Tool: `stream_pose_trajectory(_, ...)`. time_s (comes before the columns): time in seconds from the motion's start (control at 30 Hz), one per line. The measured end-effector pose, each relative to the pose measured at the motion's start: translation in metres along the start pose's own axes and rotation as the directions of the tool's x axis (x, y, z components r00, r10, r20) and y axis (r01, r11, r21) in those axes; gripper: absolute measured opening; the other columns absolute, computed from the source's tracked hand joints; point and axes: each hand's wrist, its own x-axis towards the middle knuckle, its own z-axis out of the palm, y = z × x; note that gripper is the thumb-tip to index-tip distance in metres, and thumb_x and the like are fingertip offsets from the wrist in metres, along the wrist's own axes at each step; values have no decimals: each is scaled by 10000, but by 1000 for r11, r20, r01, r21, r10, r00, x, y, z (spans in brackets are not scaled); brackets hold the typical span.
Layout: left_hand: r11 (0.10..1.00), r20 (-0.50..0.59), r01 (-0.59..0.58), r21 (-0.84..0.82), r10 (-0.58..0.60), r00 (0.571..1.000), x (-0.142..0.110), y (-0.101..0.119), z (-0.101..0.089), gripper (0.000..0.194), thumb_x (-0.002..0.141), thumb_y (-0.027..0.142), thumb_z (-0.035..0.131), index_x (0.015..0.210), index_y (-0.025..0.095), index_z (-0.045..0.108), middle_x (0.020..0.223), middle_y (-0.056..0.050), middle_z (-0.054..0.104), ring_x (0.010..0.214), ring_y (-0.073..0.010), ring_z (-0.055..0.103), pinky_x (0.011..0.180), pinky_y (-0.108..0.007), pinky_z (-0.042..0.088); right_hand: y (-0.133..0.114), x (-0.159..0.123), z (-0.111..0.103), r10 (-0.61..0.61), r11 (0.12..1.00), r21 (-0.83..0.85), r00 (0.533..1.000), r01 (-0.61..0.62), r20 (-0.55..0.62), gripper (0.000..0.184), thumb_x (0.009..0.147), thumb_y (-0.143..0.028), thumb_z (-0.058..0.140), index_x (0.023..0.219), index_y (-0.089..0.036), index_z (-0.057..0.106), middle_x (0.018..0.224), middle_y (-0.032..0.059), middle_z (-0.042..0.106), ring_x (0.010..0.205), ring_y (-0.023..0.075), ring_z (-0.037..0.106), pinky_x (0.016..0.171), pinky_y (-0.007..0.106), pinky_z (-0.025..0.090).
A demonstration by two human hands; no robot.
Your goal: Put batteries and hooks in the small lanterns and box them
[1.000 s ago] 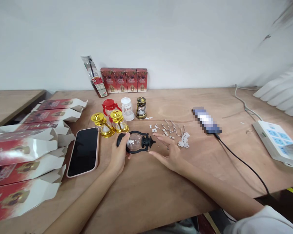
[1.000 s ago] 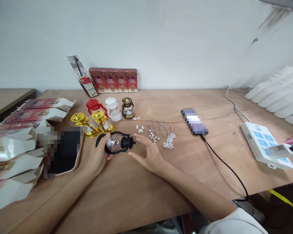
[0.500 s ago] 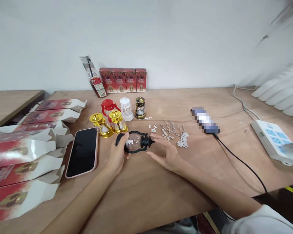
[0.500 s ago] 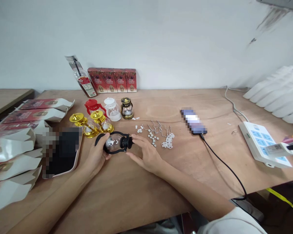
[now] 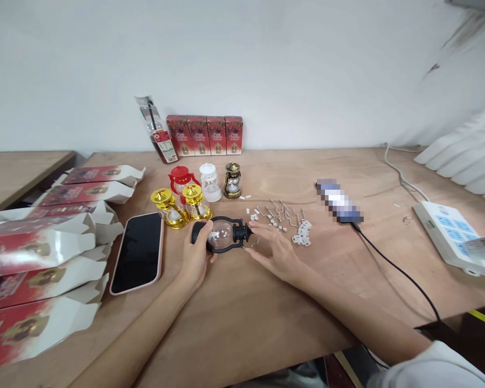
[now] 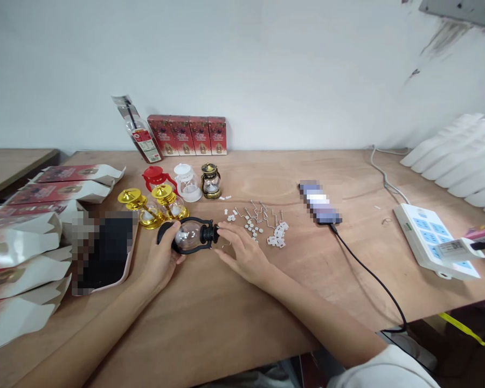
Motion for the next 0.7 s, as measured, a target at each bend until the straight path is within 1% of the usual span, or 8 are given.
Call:
stream_pose_trajectory(0.1,998,-17,-54,16,55,998,-1,-2,0,423,606,501,718,809,207,492,617,79,478,421,-61,402,258,-133,285,5,-3,1,51,999,-12,999,-51,8,531,840,-206,635,1311,-219,389,1153,112,637,1099,210,623,912,372,557)
stream_pose_trajectory(0.17,999,1,-40,35,40,999,0,-2,0,417,612,503,716,800,205,493,609,78,473,429,-64,404,257,-134,290,6,-3,1,57,998,22,998,-57,6,541,830,-204,648,1306,-223,392,1167,111,632,1100,206,622,915,369,557)
stream_pose_trajectory(0.3,997,67,25,72,-30,997,0,0,-1,415,606,501,723,764,198,489,557,82,445,429,-67,391,252,-125,276,7,-3,-2,42,986,158,999,-47,34,587,824,-192,662,1323,-243,357,1236,127,582,1189,215,564,969,412,530)
stream_pose_trajectory(0.37,996,78,33,79,-39,996,0,1,-1,416,603,504,724,756,195,493,552,81,447,422,-65,386,245,-121,262,8,-4,-1,73,968,238,996,-84,55,618,820,-216,674,1335,-252,334,1235,130,566,1215,224,542,975,430,529)
stream_pose_trajectory(0.5,996,82,37,78,-43,996,1,-1,-2,422,600,503,726,784,193,507,568,78,462,415,-61,390,241,-119,261,10,-10,3,158,902,388,981,-190,113,621,827,-264,671,1336,-258,315,1236,128,544,1186,214,572,976,397,540)
stream_pose_trajectory(0.57,997,83,31,74,-37,996,2,-2,-3,422,602,502,726,788,194,507,564,79,458,412,-62,392,241,-118,261,11,-12,5,173,891,402,976,-212,133,617,830,-272,667,1335,-266,312,1245,122,538,1186,211,573,990,394,531)
stream_pose_trajectory(0.7,998,91,18,57,-23,996,2,-3,-3,427,606,499,725,815,195,509,568,81,452,409,-61,399,242,-114,258,12,-10,4,156,921,341,980,-190,126,635,821,-259,674,1344,-264,314,1228,117,551,1168,217,579,964,402,547)
